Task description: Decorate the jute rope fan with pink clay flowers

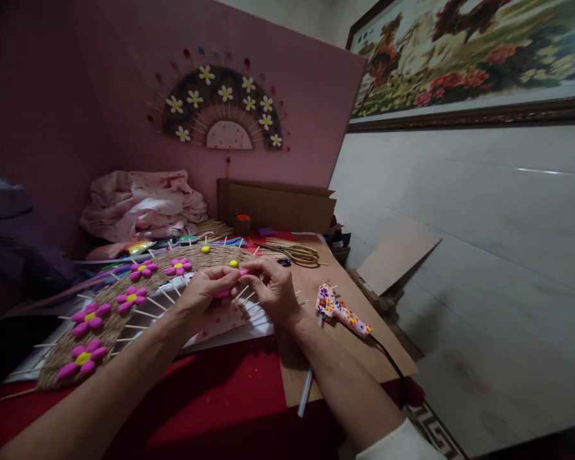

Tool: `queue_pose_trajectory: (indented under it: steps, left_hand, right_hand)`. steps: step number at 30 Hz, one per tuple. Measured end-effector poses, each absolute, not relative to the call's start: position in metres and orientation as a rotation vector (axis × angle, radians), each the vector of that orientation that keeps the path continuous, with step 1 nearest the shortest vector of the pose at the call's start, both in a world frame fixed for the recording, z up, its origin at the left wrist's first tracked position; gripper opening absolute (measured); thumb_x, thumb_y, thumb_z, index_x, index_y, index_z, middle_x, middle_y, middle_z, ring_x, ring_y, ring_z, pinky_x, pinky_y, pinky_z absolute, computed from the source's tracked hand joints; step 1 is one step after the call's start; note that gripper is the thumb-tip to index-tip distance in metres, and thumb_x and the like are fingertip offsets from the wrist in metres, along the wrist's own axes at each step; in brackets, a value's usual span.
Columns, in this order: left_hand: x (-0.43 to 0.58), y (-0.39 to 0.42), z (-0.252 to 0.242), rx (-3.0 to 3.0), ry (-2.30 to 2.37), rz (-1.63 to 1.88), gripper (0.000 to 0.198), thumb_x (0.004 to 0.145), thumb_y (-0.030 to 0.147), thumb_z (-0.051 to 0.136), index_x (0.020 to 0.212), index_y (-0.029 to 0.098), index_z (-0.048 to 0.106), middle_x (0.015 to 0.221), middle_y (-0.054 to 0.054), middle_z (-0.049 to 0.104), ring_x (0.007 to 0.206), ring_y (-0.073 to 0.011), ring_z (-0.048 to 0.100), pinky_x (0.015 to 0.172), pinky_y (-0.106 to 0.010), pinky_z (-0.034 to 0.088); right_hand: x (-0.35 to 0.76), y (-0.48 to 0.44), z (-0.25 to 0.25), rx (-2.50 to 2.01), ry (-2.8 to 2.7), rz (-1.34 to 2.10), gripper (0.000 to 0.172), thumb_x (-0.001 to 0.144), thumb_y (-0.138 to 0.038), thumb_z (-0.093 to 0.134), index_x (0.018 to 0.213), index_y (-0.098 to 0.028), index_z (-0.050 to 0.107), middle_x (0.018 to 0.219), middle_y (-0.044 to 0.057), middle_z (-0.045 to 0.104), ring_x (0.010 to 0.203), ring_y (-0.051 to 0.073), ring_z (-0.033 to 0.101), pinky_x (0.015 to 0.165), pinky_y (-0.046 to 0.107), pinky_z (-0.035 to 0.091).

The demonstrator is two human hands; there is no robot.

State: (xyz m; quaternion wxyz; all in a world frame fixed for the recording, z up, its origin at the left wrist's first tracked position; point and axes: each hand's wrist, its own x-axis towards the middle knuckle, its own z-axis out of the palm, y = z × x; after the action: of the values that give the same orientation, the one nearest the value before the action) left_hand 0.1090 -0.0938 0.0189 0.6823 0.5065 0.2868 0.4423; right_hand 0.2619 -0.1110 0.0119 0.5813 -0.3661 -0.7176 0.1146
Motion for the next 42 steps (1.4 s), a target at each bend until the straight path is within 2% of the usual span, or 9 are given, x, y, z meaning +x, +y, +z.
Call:
queue_pose_trajectory:
  steps: [5, 12, 17, 23, 29, 36, 42]
  left_hand:
    - [0.1090, -0.0921, 0.0171, 1.116, 0.619, 0.976, 0.034, 0.068, 0.045, 0.071, 0.066, 0.013, 0.058, 0.052, 0.002, 0.055, 0.034, -0.0024, 0.035, 0.033, -0.016, 0.017]
    - [0.1090, -0.0941, 0.0196, 1.104, 0.621, 0.949, 0.034, 0.067, 0.044, 0.072, 0.065, 0.014, 0.056, 0.051, 0.003, 0.055, 0.034, -0.0023, 0.035, 0.032, -0.016, 0.017]
    - [0.1089, -0.0935, 0.0194, 1.118, 0.613, 0.969, 0.032, 0.067, 0.041, 0.073, 0.065, 0.013, 0.057, 0.050, 0.003, 0.054, 0.034, -0.0018, 0.035, 0.033, -0.016, 0.019]
    - [0.1097, -0.0953, 0.0209, 1.100, 0.640, 0.949, 0.035, 0.067, 0.045, 0.072, 0.067, 0.014, 0.056, 0.050, 0.003, 0.055, 0.034, -0.0025, 0.036, 0.033, -0.015, 0.019]
    - [0.1090, -0.0946, 0.0194, 1.131, 0.607, 0.984, 0.031, 0.068, 0.041, 0.072, 0.066, 0.013, 0.058, 0.050, 0.004, 0.054, 0.035, -0.0018, 0.034, 0.033, -0.016, 0.017]
    - [0.1097, -0.0971, 0.0219, 1.163, 0.610, 0.988, 0.034, 0.066, 0.043, 0.073, 0.064, 0.013, 0.058, 0.046, 0.005, 0.048, 0.035, -0.0021, 0.032, 0.035, -0.016, 0.016]
    - [0.1084, -0.0948, 0.0201, 1.151, 0.593, 0.948, 0.035, 0.071, 0.046, 0.068, 0.066, 0.014, 0.056, 0.049, 0.003, 0.052, 0.034, -0.0028, 0.033, 0.034, -0.017, 0.016]
  right_hand:
    - [0.2615, -0.1107, 0.0114, -0.827, -1.666, 0.272, 0.002, 0.081, -0.022, 0.063, 0.081, -0.020, 0.064, 0.075, 0.001, 0.060, 0.069, 0.013, 0.054, 0.062, 0.027, 0.043]
    - [0.2614, -0.1100, 0.0113, -0.775, -1.651, 0.281, 0.003, 0.079, -0.018, 0.064, 0.079, -0.021, 0.064, 0.076, 0.000, 0.060, 0.072, 0.014, 0.055, 0.061, 0.026, 0.043]
    - [0.2621, -0.1108, 0.0119, -0.819, -1.663, 0.283, 0.008, 0.080, -0.022, 0.064, 0.087, -0.021, 0.064, 0.079, 0.001, 0.061, 0.068, 0.013, 0.055, 0.058, 0.026, 0.042]
    - [0.2619, -0.1103, 0.0117, -0.779, -1.682, 0.245, 0.002, 0.081, -0.020, 0.062, 0.080, -0.020, 0.064, 0.077, 0.001, 0.060, 0.073, 0.014, 0.056, 0.064, 0.027, 0.044]
    - [0.2620, -0.1115, 0.0120, -0.804, -1.692, 0.237, 0.008, 0.080, -0.020, 0.064, 0.089, -0.021, 0.065, 0.081, 0.002, 0.061, 0.073, 0.014, 0.056, 0.059, 0.026, 0.042]
    - [0.2613, -0.1121, 0.0134, -0.775, -1.728, 0.160, 0.006, 0.082, -0.016, 0.061, 0.084, -0.020, 0.065, 0.078, 0.002, 0.057, 0.074, 0.013, 0.054, 0.060, 0.025, 0.043]
    - [0.2610, -0.1135, 0.0134, -0.792, -1.759, 0.140, 0.009, 0.082, -0.016, 0.060, 0.089, -0.020, 0.064, 0.081, 0.002, 0.056, 0.073, 0.013, 0.053, 0.058, 0.025, 0.044]
